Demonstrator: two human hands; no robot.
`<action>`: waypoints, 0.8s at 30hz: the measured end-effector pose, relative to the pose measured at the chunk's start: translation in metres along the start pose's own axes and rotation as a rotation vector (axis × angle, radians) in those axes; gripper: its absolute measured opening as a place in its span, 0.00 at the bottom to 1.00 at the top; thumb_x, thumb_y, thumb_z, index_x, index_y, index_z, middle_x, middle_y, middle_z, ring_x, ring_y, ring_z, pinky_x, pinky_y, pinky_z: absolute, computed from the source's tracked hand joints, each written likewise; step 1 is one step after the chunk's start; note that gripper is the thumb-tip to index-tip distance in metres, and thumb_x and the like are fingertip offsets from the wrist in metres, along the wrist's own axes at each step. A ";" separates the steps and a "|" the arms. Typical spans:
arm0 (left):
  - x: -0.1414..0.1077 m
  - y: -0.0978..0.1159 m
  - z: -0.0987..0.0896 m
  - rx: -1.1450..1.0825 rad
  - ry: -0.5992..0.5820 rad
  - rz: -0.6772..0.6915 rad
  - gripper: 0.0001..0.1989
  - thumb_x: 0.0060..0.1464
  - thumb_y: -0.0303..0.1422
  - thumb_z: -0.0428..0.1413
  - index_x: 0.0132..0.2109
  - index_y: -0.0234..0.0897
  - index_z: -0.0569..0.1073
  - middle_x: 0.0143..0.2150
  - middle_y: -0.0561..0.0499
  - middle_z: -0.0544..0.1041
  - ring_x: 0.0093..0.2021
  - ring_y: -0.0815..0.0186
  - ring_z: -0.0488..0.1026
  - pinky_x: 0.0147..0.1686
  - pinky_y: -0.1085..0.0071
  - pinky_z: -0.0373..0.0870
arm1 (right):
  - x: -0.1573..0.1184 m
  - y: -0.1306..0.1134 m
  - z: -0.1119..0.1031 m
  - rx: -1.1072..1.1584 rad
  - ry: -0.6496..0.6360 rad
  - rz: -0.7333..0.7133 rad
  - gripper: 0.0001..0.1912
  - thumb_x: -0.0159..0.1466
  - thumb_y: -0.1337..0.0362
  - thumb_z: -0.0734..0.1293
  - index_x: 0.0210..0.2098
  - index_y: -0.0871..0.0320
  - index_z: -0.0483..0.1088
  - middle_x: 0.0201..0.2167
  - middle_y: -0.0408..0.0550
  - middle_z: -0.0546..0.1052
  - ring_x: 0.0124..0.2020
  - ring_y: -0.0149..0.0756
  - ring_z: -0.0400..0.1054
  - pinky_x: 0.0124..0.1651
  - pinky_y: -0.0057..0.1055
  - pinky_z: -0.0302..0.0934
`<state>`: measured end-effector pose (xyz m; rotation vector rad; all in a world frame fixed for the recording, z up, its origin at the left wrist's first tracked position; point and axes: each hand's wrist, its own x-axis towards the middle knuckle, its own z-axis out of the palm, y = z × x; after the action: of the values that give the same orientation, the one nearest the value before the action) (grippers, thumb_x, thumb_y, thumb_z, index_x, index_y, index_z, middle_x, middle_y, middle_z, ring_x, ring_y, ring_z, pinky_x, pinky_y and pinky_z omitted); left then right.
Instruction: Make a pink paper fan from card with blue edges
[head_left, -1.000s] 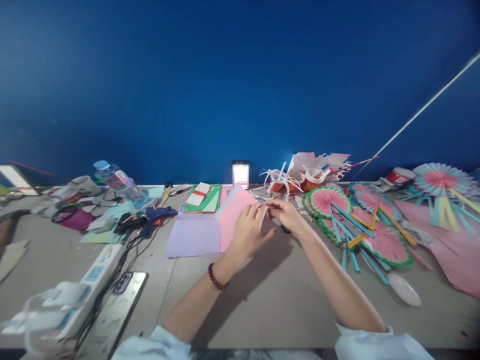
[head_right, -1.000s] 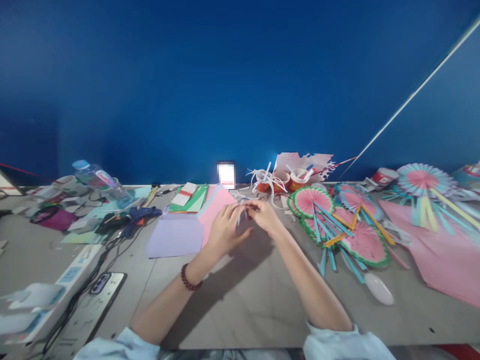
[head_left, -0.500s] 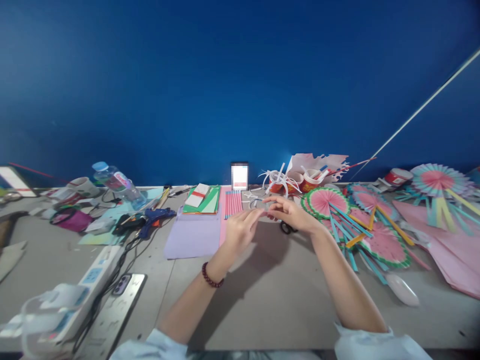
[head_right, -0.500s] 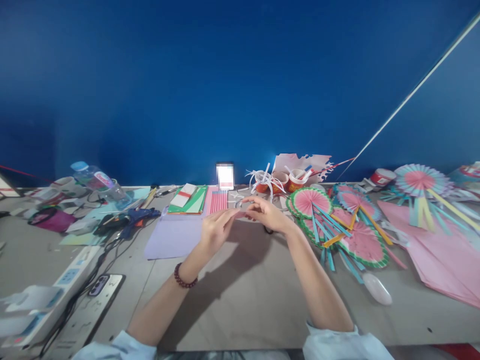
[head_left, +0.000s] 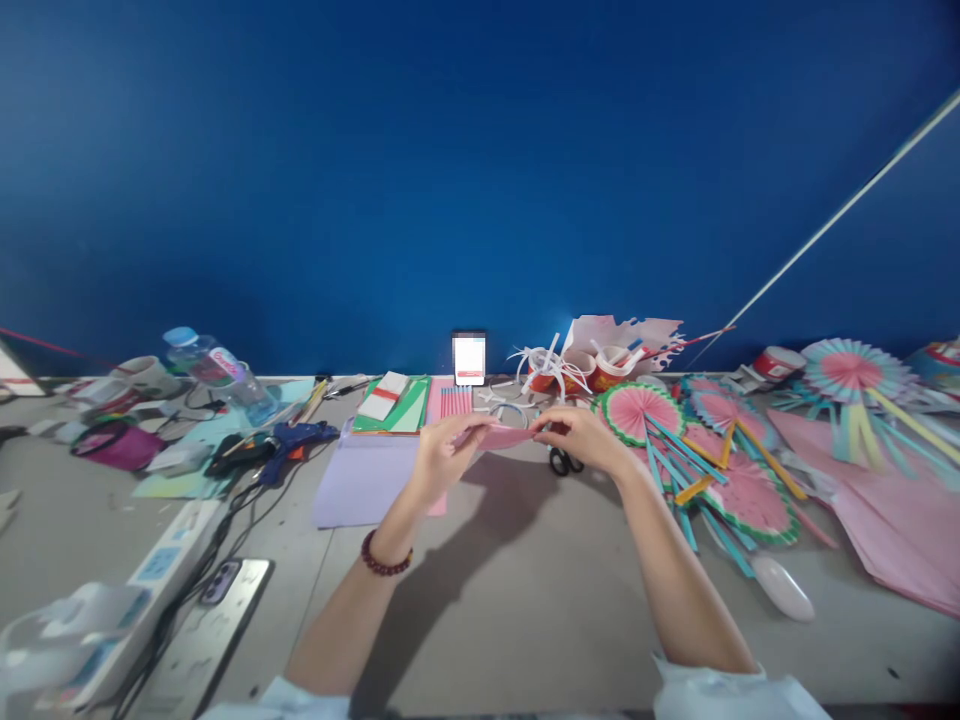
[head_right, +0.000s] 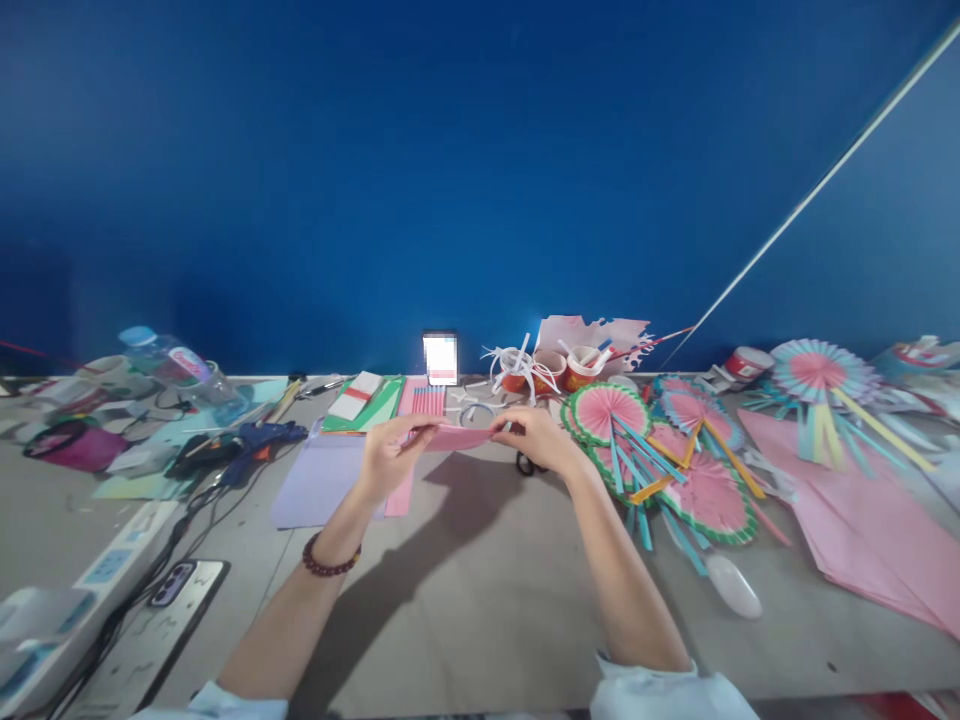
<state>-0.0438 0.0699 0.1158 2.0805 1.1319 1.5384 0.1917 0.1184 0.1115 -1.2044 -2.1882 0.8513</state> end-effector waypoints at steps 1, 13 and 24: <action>0.001 -0.001 -0.002 0.003 0.001 -0.001 0.06 0.56 0.27 0.56 0.39 0.37 0.77 0.36 0.50 0.81 0.36 0.68 0.78 0.36 0.76 0.73 | 0.000 0.000 -0.001 -0.010 0.007 -0.012 0.09 0.60 0.60 0.66 0.35 0.56 0.76 0.31 0.45 0.77 0.28 0.31 0.66 0.32 0.27 0.59; 0.000 0.009 -0.020 0.366 -0.203 0.097 0.14 0.58 0.23 0.50 0.48 0.38 0.73 0.42 0.48 0.76 0.42 0.64 0.72 0.43 0.67 0.71 | -0.006 -0.019 -0.003 -0.141 0.237 -0.159 0.07 0.61 0.68 0.61 0.34 0.57 0.71 0.34 0.45 0.75 0.32 0.33 0.68 0.37 0.29 0.61; -0.048 -0.002 0.004 0.815 -0.243 0.313 0.13 0.59 0.21 0.47 0.48 0.33 0.72 0.39 0.45 0.73 0.40 0.60 0.69 0.42 0.63 0.66 | -0.047 0.003 0.051 -0.453 0.518 -0.269 0.11 0.64 0.70 0.57 0.37 0.56 0.71 0.40 0.52 0.76 0.42 0.40 0.71 0.46 0.37 0.66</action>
<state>-0.0460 0.0362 0.0815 2.9864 1.5632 0.9484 0.1816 0.0644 0.0693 -1.1265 -2.0785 -0.0796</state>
